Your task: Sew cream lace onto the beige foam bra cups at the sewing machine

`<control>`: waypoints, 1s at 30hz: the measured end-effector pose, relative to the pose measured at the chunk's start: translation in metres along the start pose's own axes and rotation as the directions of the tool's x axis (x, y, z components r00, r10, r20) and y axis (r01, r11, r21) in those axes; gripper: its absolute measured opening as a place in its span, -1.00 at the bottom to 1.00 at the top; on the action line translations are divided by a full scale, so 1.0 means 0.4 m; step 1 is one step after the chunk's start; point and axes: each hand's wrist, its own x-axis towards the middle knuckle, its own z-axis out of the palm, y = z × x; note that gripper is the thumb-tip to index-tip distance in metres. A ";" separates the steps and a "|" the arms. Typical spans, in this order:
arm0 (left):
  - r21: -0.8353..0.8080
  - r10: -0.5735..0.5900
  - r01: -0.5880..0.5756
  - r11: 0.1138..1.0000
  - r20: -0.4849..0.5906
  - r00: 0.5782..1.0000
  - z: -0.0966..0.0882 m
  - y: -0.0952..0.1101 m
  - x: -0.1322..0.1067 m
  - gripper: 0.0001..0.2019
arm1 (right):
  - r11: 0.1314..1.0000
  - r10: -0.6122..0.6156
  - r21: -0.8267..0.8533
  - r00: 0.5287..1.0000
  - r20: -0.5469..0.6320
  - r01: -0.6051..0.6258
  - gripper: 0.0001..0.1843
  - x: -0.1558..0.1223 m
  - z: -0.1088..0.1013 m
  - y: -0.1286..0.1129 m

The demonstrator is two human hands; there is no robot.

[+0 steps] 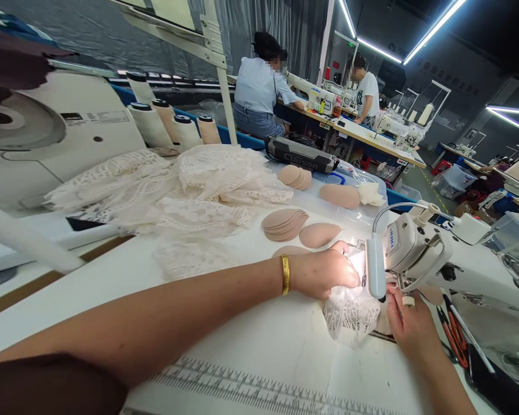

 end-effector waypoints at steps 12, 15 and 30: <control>-0.024 0.007 -0.007 1.000 0.013 1.000 -0.003 0.008 -0.011 -0.66 | 0.999 -0.027 0.030 0.997 -0.074 0.029 -0.75 -0.002 0.001 -0.010; -0.043 0.012 -0.013 0.999 -0.008 1.000 -0.016 0.020 -0.017 -0.69 | 0.999 -0.024 0.048 0.999 -0.047 0.026 -0.70 -0.009 -0.005 -0.015; 0.114 -0.259 0.247 0.962 0.107 0.960 -0.027 0.119 -0.013 -0.66 | 0.993 -0.087 0.084 0.991 0.100 0.079 -0.66 -0.004 0.001 -0.035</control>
